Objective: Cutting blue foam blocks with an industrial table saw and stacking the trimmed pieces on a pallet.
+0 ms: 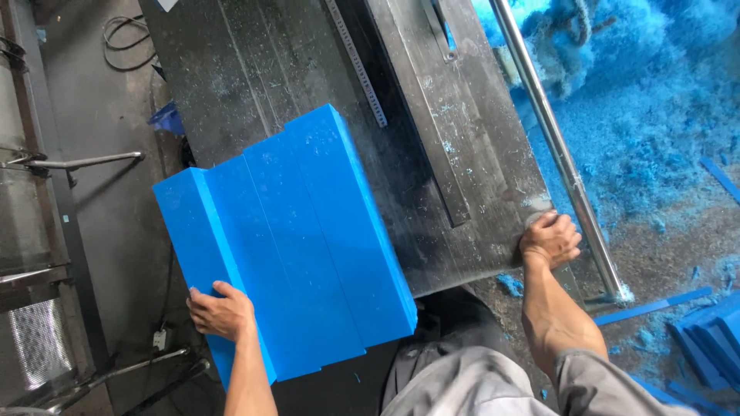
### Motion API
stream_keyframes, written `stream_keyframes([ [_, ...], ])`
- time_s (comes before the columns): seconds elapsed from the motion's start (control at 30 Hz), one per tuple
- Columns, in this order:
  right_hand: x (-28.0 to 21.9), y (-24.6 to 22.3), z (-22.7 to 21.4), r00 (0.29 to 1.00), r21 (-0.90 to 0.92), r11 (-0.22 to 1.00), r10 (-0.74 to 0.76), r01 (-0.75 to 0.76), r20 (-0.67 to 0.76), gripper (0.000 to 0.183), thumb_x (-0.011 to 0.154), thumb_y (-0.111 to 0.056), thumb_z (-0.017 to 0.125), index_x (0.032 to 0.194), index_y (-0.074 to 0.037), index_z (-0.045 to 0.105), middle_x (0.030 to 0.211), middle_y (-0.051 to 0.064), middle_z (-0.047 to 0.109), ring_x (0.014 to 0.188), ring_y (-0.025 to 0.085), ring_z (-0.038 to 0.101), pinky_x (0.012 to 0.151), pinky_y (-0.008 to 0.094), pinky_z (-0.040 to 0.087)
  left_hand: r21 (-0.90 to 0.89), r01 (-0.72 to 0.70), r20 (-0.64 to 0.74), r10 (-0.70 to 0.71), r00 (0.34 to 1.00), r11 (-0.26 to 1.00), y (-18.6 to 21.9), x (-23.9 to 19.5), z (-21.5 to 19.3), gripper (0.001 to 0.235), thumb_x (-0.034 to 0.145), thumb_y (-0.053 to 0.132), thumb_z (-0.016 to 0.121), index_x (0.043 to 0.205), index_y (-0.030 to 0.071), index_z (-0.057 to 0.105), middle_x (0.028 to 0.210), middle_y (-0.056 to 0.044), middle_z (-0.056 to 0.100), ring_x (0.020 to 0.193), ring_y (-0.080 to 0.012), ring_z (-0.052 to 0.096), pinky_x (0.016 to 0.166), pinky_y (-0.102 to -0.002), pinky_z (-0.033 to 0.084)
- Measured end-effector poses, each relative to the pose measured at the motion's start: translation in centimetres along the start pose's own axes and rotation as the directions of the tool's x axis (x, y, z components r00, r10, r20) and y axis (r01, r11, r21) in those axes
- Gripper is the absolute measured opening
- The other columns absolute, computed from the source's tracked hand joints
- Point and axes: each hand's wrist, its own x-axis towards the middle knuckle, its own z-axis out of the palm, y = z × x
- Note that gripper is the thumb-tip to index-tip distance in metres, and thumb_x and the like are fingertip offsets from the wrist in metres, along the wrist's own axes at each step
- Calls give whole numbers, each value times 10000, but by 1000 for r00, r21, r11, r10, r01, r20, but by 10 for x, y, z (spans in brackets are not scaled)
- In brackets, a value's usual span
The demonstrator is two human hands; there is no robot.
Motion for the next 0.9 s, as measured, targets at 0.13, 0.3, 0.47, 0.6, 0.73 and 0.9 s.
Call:
stream_keyframes([
  [0.13, -2, 0, 2, 1000, -4, 1000, 9, -9, 7, 369, 1078, -416, 507, 1000, -88, 656, 1046, 144, 679, 1049, 385, 599, 831, 576, 414, 15, -34, -37, 35, 999, 999, -12, 6, 11, 607, 1096, 386, 417, 1558, 1, 336, 1576, -319, 346, 1476, -455, 311, 1161, -654, 216],
  [0.3, 1, -5, -8, 999, 18, 1000, 15, -15, 35, 381, 1079, -414, 492, 1007, -80, 659, 1062, 157, 679, 1053, 392, 596, 850, 574, 412, 2, 11, -22, -11, 1000, 1000, -4, 4, 9, 604, 1095, 395, 408, 1557, 13, 331, 1584, -310, 341, 1468, -459, 313, 1166, -661, 203],
  [0.47, 2, -8, -14, 998, 21, 1000, 16, -17, 58, 388, 1073, -415, 486, 1021, -72, 660, 1082, 166, 685, 1068, 400, 593, 856, 576, 409, 24, -7, -11, 7, 1000, 1000, -13, 6, 16, 621, 1095, 395, 391, 1564, -5, 315, 1567, -329, 337, 1461, -477, 301, 1154, -675, 190],
  [0.6, 2, -10, -17, 997, 28, 999, 19, -22, 74, 393, 1074, -412, 480, 1024, -69, 665, 1085, 171, 688, 1073, 400, 595, 868, 573, 411, 17, -12, -15, 12, 1000, 1000, -12, 6, 15, 616, 1104, 405, 379, 1568, 5, 318, 1576, -318, 344, 1474, -470, 311, 1175, -670, 200],
  [0.73, 3, -9, -14, 997, 24, 999, 20, -21, 74, 393, 1073, -412, 481, 1026, -68, 667, 1081, 170, 689, 1074, 396, 597, 871, 572, 412, 20, -12, -15, 13, 1000, 1000, -12, 6, 14, 620, 1106, 413, 379, 1569, 7, 314, 1581, -315, 341, 1474, -465, 311, 1179, -669, 201],
  [0.9, 3, -9, -15, 997, 32, 999, 25, -27, 76, 397, 1074, -414, 480, 1032, -65, 666, 1081, 172, 687, 1078, 396, 593, 877, 572, 413, 41, -15, -11, 16, 1000, 999, -13, 7, 16, 620, 1100, 402, 379, 1566, -3, 312, 1561, -327, 338, 1464, -472, 300, 1151, -683, 192],
])
